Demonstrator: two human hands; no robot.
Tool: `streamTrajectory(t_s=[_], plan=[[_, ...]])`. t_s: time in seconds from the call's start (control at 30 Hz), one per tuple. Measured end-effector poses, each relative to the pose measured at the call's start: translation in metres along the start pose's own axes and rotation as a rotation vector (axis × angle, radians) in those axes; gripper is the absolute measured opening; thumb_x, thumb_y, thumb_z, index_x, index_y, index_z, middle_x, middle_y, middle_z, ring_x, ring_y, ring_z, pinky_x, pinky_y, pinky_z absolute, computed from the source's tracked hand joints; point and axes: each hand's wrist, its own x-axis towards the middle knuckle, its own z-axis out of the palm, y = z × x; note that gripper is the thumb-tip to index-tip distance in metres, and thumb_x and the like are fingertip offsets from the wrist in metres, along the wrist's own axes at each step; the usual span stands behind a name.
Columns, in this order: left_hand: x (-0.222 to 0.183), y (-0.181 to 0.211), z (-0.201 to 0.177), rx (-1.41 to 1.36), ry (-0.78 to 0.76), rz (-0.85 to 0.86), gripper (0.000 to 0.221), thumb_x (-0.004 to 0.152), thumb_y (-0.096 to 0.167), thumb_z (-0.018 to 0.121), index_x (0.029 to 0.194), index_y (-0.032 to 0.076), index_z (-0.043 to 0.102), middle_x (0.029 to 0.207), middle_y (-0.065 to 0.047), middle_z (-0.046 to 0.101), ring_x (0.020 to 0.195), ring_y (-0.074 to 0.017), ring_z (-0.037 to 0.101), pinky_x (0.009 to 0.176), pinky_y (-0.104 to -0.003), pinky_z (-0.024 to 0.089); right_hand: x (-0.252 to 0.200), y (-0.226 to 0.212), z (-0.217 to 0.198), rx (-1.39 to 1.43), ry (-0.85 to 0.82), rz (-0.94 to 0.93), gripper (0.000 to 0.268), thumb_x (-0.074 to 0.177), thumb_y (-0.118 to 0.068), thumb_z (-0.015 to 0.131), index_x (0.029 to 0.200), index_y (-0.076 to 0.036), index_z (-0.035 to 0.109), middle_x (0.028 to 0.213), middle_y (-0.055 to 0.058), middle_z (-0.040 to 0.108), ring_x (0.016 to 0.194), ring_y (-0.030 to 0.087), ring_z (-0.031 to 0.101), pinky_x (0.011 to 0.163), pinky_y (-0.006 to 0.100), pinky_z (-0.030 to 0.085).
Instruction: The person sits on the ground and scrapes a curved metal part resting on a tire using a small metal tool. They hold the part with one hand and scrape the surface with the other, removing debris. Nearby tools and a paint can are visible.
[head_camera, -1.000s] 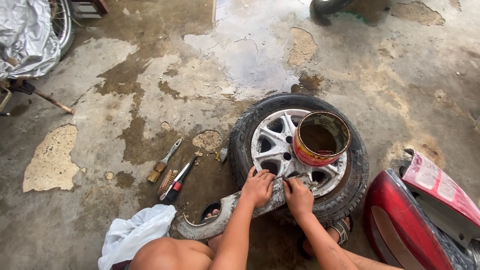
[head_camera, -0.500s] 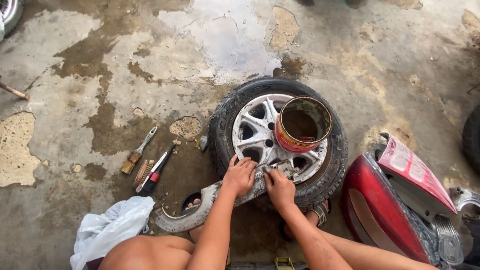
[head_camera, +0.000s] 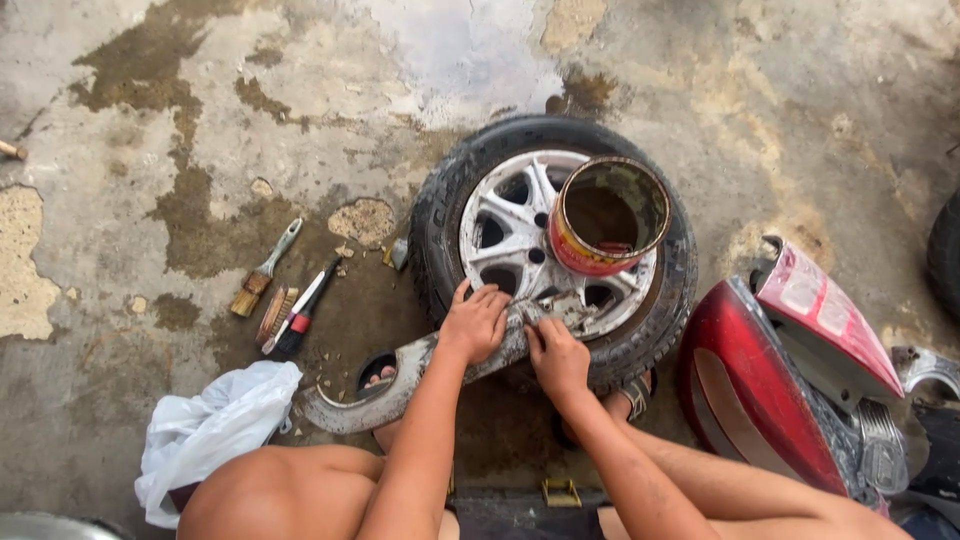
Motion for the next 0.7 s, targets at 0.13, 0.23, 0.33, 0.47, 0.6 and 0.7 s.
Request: streamTrajectory(t_s=[0.13,0.23,0.33,0.47,0.6,0.7], plan=[[-0.003,0.0,0.006,0.01,-0.01,-0.023,0.042,0.104,0.04,0.031,0.13,0.025,0.059,0.132,0.002,0.067,0.141,-0.0123,0.048,0.125,-0.05,0.015,0.027,-0.001,0.009,0.015,0.013,-0.031,0.03,0.102,-0.036,0.071,0.08,-0.022,0.056,0.071,-0.003,0.054,0.051,0.023,0.063,0.045,0.036,0.053],[-0.003,0.0,0.008,0.005,0.023,-0.013,0.042,0.104,0.041,0.029,0.127,0.024,0.06,0.129,0.003,0.068,0.139,-0.0111,0.049,0.125,-0.049,0.014,0.037,-0.002,0.01,0.051,-0.02,-0.019,0.027,0.105,-0.033,0.067,0.084,-0.018,0.056,0.073,0.0,0.051,0.055,0.028,0.063,0.048,0.042,0.052],[0.0,0.0,0.007,-0.008,0.064,0.0,0.041,0.106,0.039,0.03,0.126,0.023,0.062,0.129,0.001,0.068,0.139,-0.0125,0.049,0.125,-0.05,0.015,0.026,-0.001,-0.001,0.087,-0.002,0.002,0.03,0.103,-0.034,0.07,0.081,-0.019,0.056,0.071,-0.002,0.052,0.055,0.025,0.064,0.048,0.036,0.054],[-0.004,0.0,0.01,0.007,0.078,-0.002,0.043,0.105,0.04,0.03,0.127,0.023,0.063,0.128,0.002,0.069,0.139,-0.0124,0.05,0.125,-0.05,0.013,0.0,0.007,-0.006,0.03,0.007,0.02,0.032,0.098,-0.038,0.075,0.081,-0.02,0.054,0.073,0.001,0.052,0.06,0.03,0.065,0.05,0.043,0.054],[-0.003,0.001,0.004,-0.007,0.029,-0.002,0.044,0.106,0.038,0.028,0.128,0.021,0.062,0.131,0.0,0.068,0.14,-0.0143,0.048,0.126,-0.051,0.013,0.012,0.01,0.009,0.075,-0.02,0.015,0.028,0.103,-0.037,0.071,0.084,-0.021,0.056,0.076,-0.003,0.053,0.059,0.027,0.065,0.051,0.039,0.056],[-0.002,0.003,0.0,-0.012,0.006,-0.007,0.044,0.107,0.037,0.027,0.129,0.021,0.061,0.133,-0.001,0.066,0.141,-0.015,0.047,0.126,-0.051,0.013,0.037,0.004,0.024,0.047,-0.005,-0.042,0.028,0.103,-0.038,0.069,0.085,-0.02,0.056,0.078,0.0,0.053,0.06,0.033,0.065,0.049,0.046,0.055]])
